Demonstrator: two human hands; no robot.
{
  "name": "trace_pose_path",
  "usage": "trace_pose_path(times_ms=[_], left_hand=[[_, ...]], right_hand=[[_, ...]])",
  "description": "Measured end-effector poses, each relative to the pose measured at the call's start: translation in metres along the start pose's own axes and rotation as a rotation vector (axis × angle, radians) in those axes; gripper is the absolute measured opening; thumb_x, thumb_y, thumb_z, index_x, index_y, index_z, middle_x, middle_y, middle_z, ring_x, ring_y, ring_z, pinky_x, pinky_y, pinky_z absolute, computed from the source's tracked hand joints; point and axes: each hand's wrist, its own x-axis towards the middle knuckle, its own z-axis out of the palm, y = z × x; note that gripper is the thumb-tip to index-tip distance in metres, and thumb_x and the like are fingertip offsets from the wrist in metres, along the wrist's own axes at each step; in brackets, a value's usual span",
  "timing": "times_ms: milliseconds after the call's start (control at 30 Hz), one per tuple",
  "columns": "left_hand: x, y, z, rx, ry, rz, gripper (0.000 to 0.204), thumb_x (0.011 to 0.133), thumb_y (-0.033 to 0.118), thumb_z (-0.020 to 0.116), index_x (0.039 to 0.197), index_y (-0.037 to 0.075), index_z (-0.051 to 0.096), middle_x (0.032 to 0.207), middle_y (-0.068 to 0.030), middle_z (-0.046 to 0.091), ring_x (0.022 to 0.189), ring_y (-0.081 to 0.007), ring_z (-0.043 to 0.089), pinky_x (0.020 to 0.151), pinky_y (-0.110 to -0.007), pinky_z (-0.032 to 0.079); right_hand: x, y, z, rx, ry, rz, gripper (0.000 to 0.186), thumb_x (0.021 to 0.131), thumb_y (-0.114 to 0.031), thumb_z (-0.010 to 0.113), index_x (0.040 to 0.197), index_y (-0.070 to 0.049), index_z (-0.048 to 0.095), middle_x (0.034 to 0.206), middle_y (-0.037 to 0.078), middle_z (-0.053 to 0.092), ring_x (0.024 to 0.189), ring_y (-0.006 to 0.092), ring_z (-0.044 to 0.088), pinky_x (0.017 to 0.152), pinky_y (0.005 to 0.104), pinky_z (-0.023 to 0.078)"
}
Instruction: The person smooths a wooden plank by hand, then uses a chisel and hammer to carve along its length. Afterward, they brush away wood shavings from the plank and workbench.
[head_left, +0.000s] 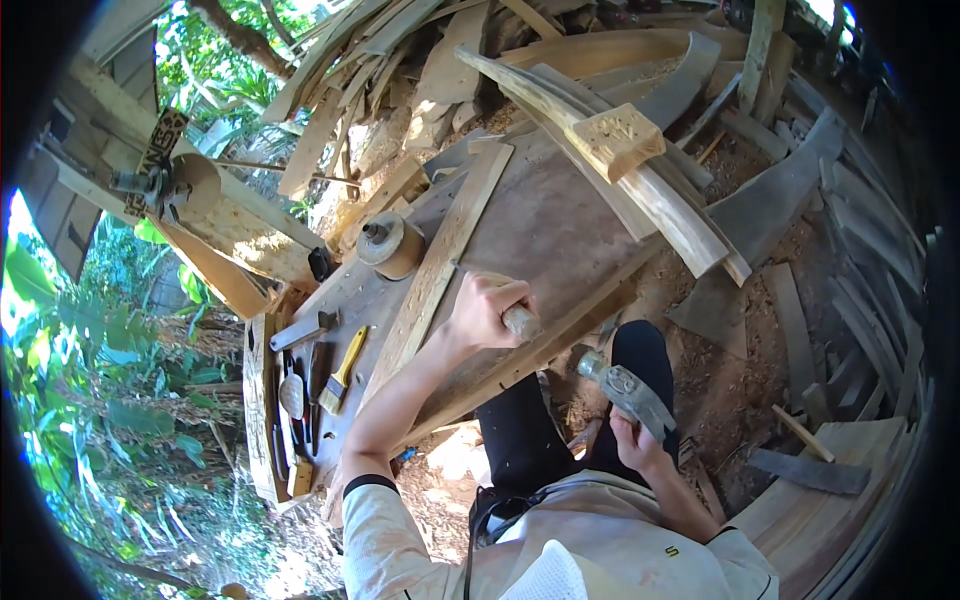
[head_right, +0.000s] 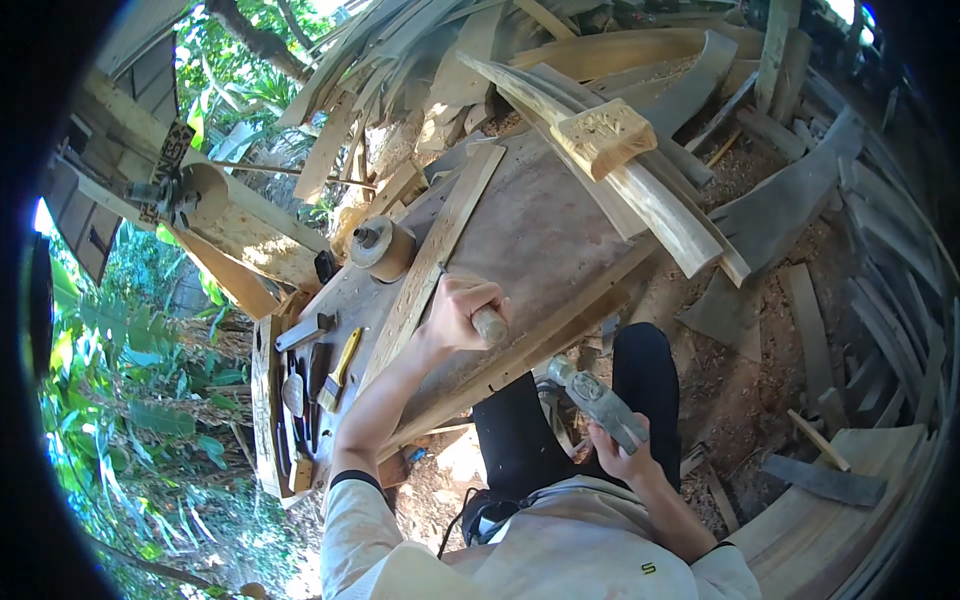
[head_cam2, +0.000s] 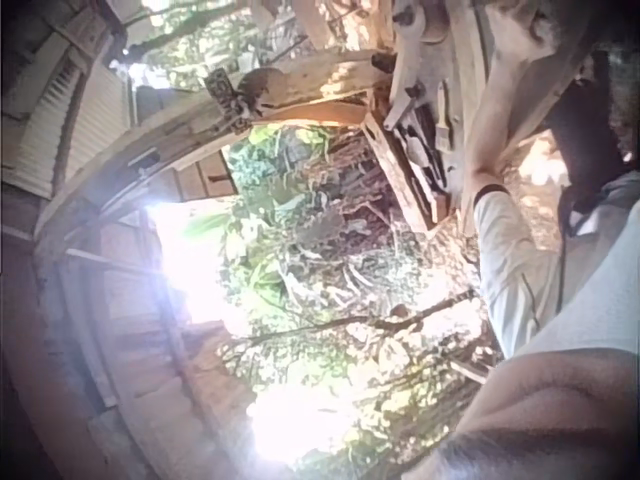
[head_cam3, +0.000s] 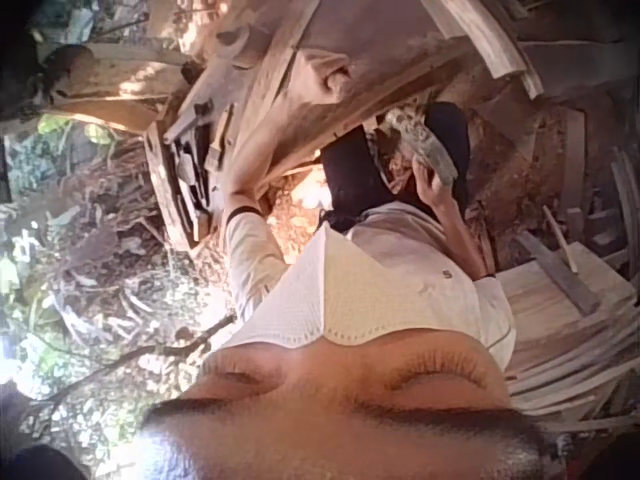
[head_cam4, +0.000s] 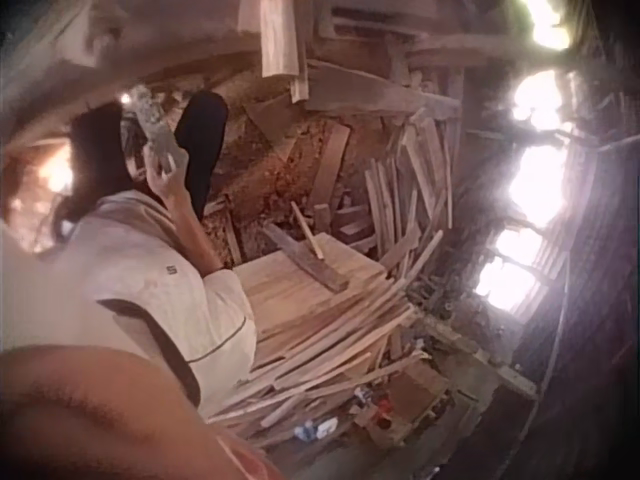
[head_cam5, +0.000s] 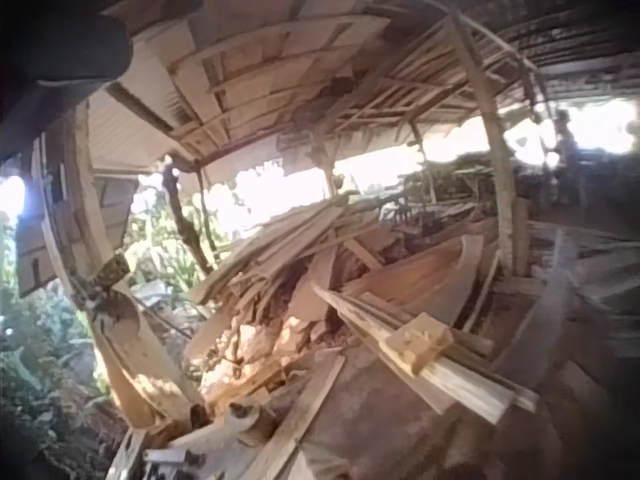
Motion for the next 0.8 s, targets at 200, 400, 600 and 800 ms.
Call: trace_pose_path(times_ms=[200, 400, 600, 800], left_hand=[[0.014, -0.011, -0.024, -0.115, -0.032, -0.158, 0.023, 0.073, 0.005, 0.066, 0.057, 0.006, 0.05, 0.05, -0.0028, 0.047, 0.043, -0.0143, 0.047, 0.044, -0.032, 0.035], [0.031, -0.058, -0.075, -0.53, 0.192, -0.613, 0.025, 0.078, 0.011, 0.066, 0.058, 0.006, 0.051, 0.052, 0.0034, 0.046, 0.047, -0.0063, 0.039, 0.045, -0.026, 0.025], [0.031, -0.067, -0.089, -0.742, 0.07, -0.6, 0.025, 0.077, 0.013, 0.065, 0.061, 0.007, 0.046, 0.053, 0.0026, 0.041, 0.047, -0.0069, 0.035, 0.046, -0.026, 0.022], [0.034, -0.072, -0.099, -0.913, -0.038, -0.551, 0.029, 0.075, 0.015, 0.065, 0.059, 0.007, 0.043, 0.052, 0.0019, 0.037, 0.046, -0.008, 0.031, 0.046, -0.028, 0.021]], right_hand=[[-0.001, -0.014, -0.022, -0.055, -0.038, 0.196, 0.005, 0.092, -0.004, 0.066, 0.087, -0.001, 0.066, 0.064, 0.006, 0.063, 0.052, 0.0113, 0.06, 0.05, 0.0257, 0.044], [-0.006, -0.005, -0.019, 0.013, -0.037, 0.248, 0.011, 0.094, -0.007, 0.065, 0.102, 0.001, 0.065, 0.071, 0.001, 0.062, 0.057, 0.0063, 0.052, 0.052, 0.0246, 0.041], [-0.007, -0.007, -0.014, 0.041, -0.055, 0.321, 0.013, 0.099, -0.015, 0.06, 0.099, -0.001, 0.06, 0.072, -0.001, 0.054, 0.059, 0.0063, 0.047, 0.053, 0.0251, 0.037], [-0.001, -0.008, -0.007, 0.02, -0.076, 0.242, 0.021, 0.102, -0.024, 0.058, 0.098, -0.004, 0.058, 0.072, -0.004, 0.05, 0.062, 0.0049, 0.044, 0.055, 0.0229, 0.035]])
